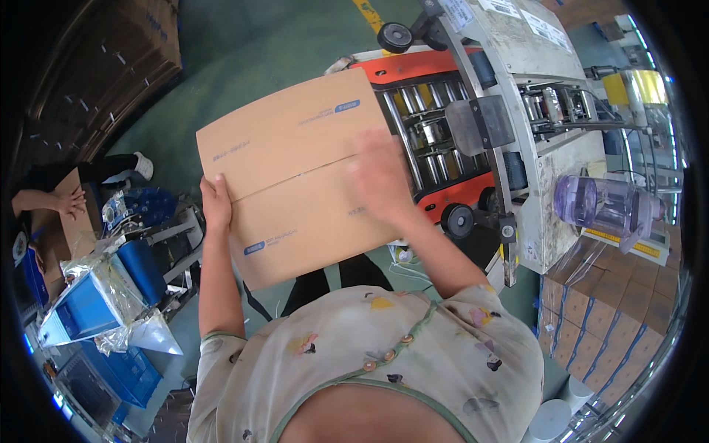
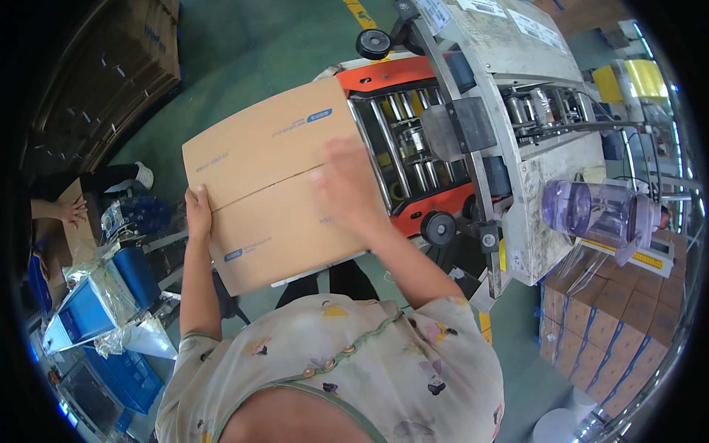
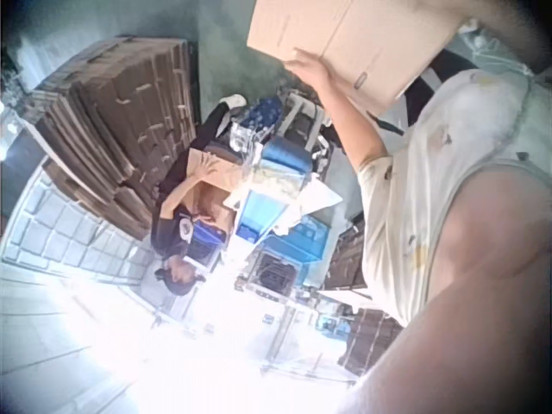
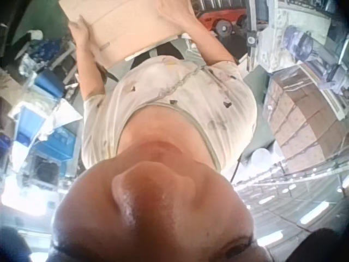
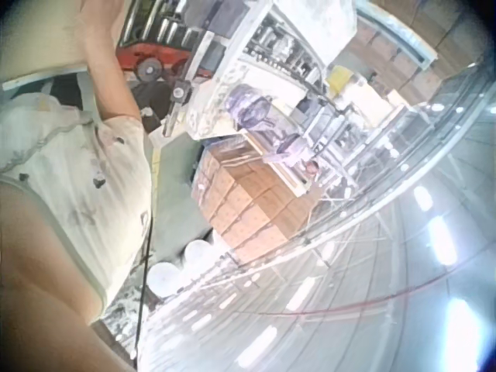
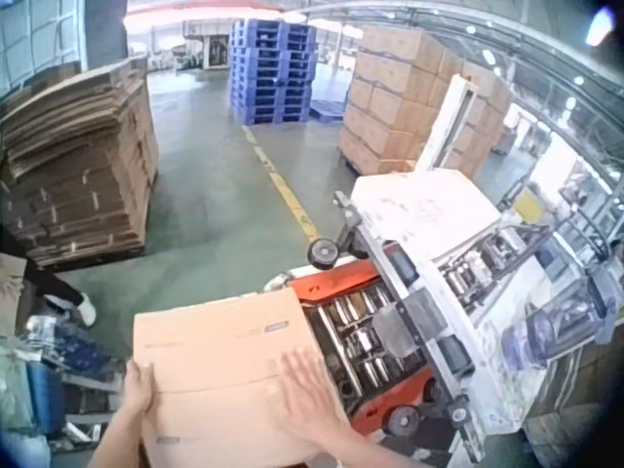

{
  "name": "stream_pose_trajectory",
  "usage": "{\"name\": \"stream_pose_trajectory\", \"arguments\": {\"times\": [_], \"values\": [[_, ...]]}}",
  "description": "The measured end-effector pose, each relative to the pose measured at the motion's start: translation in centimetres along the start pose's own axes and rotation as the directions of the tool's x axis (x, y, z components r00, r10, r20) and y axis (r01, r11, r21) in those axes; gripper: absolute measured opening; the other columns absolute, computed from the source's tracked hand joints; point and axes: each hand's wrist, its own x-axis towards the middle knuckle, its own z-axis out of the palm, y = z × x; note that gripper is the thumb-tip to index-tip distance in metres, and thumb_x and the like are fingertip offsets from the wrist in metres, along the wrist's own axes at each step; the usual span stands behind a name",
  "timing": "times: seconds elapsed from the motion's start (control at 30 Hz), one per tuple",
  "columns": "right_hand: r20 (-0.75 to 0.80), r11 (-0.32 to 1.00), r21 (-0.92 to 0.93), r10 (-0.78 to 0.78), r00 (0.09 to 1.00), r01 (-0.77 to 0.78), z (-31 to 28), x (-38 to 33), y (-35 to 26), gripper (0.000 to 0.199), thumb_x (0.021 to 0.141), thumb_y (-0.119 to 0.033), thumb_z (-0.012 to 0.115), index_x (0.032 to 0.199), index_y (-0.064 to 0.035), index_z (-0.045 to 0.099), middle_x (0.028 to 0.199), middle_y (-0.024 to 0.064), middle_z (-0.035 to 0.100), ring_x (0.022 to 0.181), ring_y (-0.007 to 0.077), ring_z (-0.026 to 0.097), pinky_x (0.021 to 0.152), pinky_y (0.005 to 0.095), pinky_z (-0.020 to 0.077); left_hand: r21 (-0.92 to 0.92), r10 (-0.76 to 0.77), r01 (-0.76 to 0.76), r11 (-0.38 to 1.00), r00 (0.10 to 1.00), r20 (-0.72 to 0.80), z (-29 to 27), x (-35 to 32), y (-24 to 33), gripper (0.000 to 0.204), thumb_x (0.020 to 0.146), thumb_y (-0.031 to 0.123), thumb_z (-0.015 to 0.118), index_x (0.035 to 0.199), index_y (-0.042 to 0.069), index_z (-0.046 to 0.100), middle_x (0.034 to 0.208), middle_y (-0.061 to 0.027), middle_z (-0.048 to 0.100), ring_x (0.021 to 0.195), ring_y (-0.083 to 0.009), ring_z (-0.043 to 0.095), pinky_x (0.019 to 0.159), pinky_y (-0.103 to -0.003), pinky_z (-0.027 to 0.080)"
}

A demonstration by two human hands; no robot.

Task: The person picks up groups of small blue and white product boxes from a conveyor belt and packs them into a large cardboard shipping box, then folds and picks up additional cardboard for the next box.

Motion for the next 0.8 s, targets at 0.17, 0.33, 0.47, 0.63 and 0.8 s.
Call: {"name": "stream_pose_trajectory", "arguments": {"times": [0.17, 0.33, 0.47, 0.63, 0.8], "values": [[0.048, 0.994, -0.087, -0.061, 0.997, 0.065, 4.4, 0.2, -0.8, 0.061, 0.083, -0.033, 0.046, 0.133, -0.0016, 0.03, 0.138, 0.0188, 0.028, 0.131, 0.0309, 0.02, 0.108, 0.0461, 0.0113, -0.458, 0.268, -0.176, 0.871, 0.953, 0.143, -0.5, -2.3, -1.6, 0.06, 0.09, 0.016, 0.047, 0.139, 0.007, 0.015, 0.136, -0.0131, 0.031, 0.123, -0.0223, 0.032, 0.103, -0.033, 0.024], [0.037, 0.994, -0.102, -0.046, 0.998, 0.05, 3.0, 1.4, 1.8, 0.061, 0.082, -0.032, 0.047, 0.134, -0.0041, 0.03, 0.138, 0.0183, 0.029, 0.131, 0.0301, 0.021, 0.108, 0.0459, 0.012, -0.61, 0.288, -0.123, 0.783, 0.941, 0.179, 2.1, -1.9, 1.1, 0.068, 0.087, 0.016, 0.053, 0.14, 0.008, 0.012, 0.134, -0.0143, 0.033, 0.12, -0.0225, 0.036, 0.098, -0.032, 0.032], [-0.003, 0.983, -0.182, -0.02, 1.0, 0.02, 0.9, 0.9, 6.6, 0.058, 0.082, -0.028, 0.048, 0.133, -0.0047, 0.032, 0.137, 0.0177, 0.031, 0.13, 0.0302, 0.023, 0.108, 0.0451, 0.0134, -0.572, 0.314, -0.162, 0.804, 0.933, 0.178, 6.1, -3.4, 5.5, 0.071, 0.085, 0.017, 0.056, 0.14, 0.006, 0.011, 0.133, -0.0157, 0.034, 0.119, -0.0227, 0.038, 0.099, -0.032, 0.031], [-0.068, 0.958, -0.286, -0.019, 0.997, -0.002, 0.2, 4.3, 9.7, 0.06, 0.083, -0.031, 0.047, 0.131, 0.0014, 0.032, 0.136, 0.0237, 0.03, 0.129, 0.0364, 0.022, 0.107, 0.045, 0.0129, -0.622, 0.475, -0.413, 0.666, 0.877, -0.073, 12.2, -1.5, 7.2, 0.068, 0.086, 0.016, 0.054, 0.138, 0.002, 0.014, 0.138, -0.019, 0.028, 0.127, -0.0272, 0.029, 0.103, -0.033, 0.026], [0.07, 0.977, -0.182, 0.123, 0.99, -0.109, 4.6, 5.4, 3.3, 0.063, 0.086, -0.036, 0.044, 0.135, 0.0005, 0.026, 0.14, 0.0252, 0.021, 0.133, 0.0361, 0.013, 0.106, 0.0512, 0.0052, -0.433, 0.511, -0.296, 0.851, 0.656, 0.556, 13.0, 0.0, 5.3, 0.027, 0.086, 0.025, 0.049, 0.105, 0.007, 0.056, 0.094, -0.0084, 0.061, 0.085, -0.0238, 0.057, 0.072, -0.036, 0.046]]}}
